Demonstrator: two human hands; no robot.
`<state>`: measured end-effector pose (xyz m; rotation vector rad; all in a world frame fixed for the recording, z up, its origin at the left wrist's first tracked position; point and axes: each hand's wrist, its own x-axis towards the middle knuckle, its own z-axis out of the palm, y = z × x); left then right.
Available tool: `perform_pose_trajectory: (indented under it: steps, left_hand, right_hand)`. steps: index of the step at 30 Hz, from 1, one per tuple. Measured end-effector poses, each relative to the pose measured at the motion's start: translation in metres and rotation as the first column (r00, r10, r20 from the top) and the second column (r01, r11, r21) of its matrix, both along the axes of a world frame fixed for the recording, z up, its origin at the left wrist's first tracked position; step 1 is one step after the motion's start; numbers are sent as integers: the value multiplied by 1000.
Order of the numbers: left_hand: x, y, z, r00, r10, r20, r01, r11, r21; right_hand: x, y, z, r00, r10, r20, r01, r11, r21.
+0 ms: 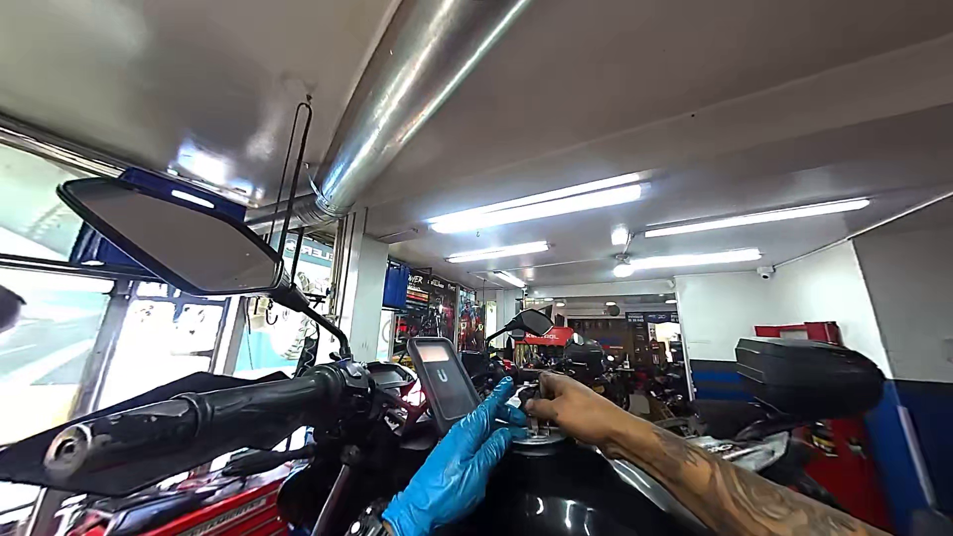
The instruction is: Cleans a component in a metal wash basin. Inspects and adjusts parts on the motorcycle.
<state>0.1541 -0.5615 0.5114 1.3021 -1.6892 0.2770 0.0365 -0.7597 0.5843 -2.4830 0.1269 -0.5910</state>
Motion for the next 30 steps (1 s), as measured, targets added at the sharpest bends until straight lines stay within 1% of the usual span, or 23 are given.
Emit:
perform_pose_trajectory:
  steps: [3, 5, 6, 8, 10, 11, 12, 13, 15, 16, 17, 20, 24, 26, 27, 28, 29, 30]
  left_hand:
    - [-1, -2, -1, 998, 35, 48, -34, 999, -14]
    - [-1, -5, -1, 990, 69, 119, -66, 998, -24]
    - [-1, -6, -1, 982, 91, 164, -87, 996, -32]
    - [-1, -9, -4, 963, 136, 234, -125, 990, -59]
    - [0, -13, -6, 960, 150, 236, -135, 988, -77]
    - [1, -15, -8, 964, 153, 216, -140, 987, -74]
    - [1, -16, -8, 968, 156, 198, -144, 987, -75]
    - [2, -18, -9, 970, 156, 187, -142, 986, -84]
    - [4, -18, -12, 974, 139, 178, -122, 987, -103]
    - [4, -17, -14, 976, 131, 176, -114, 988, -104]
    - [3, -17, -16, 976, 125, 176, -109, 989, -100]
    - [2, -14, -18, 975, 103, 195, -92, 994, -64]
    - [0, -8, -19, 969, 60, 241, -64, 998, 9]
    - [-2, -10, -19, 957, 77, 280, -79, 997, -4]
    - [-4, -11, -19, 954, 84, 288, -78, 996, -33]
    - [-4, -12, -19, 950, 86, 301, -74, 996, -51]
    - [-4, -12, -17, 942, 95, 323, -83, 995, -51]
    - [-5, -11, -15, 933, 104, 343, -99, 995, -33]
  right_hand:
    - [-2, -6, -8, 999, 6, 35, -5, 1000, -13]
    - [-4, -9, -7, 999, 17, 37, -15, 998, -59]
    - [-6, -12, -6, 998, 50, 24, -48, 996, -69]
    - [-11, -21, -3, 985, 169, -17, -170, 985, -43]
    - [-10, -30, -1, 950, 311, -34, -312, 950, -11]
    - [-7, -33, -3, 935, 355, -20, -355, 935, -8]
    - [-5, -32, -5, 933, 361, -4, -360, 932, -40]
    - [-4, -28, -5, 946, 323, 10, -320, 941, -114]
    - [0, -18, 0, 979, 203, 5, -192, 937, -293]
    - [3, -16, 1, 987, 162, -18, -158, 925, -346]
    - [5, -18, 1, 988, 149, -41, -154, 915, -374]
    - [4, -25, -2, 984, 167, -67, -180, 903, -390]
    - [-7, -32, -15, 981, 194, -14, -189, 933, -308]
    - [-7, -33, -20, 975, 218, 52, -200, 950, -240]
    - [-6, -35, -23, 965, 251, 74, -238, 960, -149]
    - [-6, -38, -24, 953, 293, 79, -292, 956, -21]
    - [-5, -43, -23, 937, 344, 64, -349, 932, 100]
    - [-5, -50, -22, 915, 402, 27, -400, 899, 181]
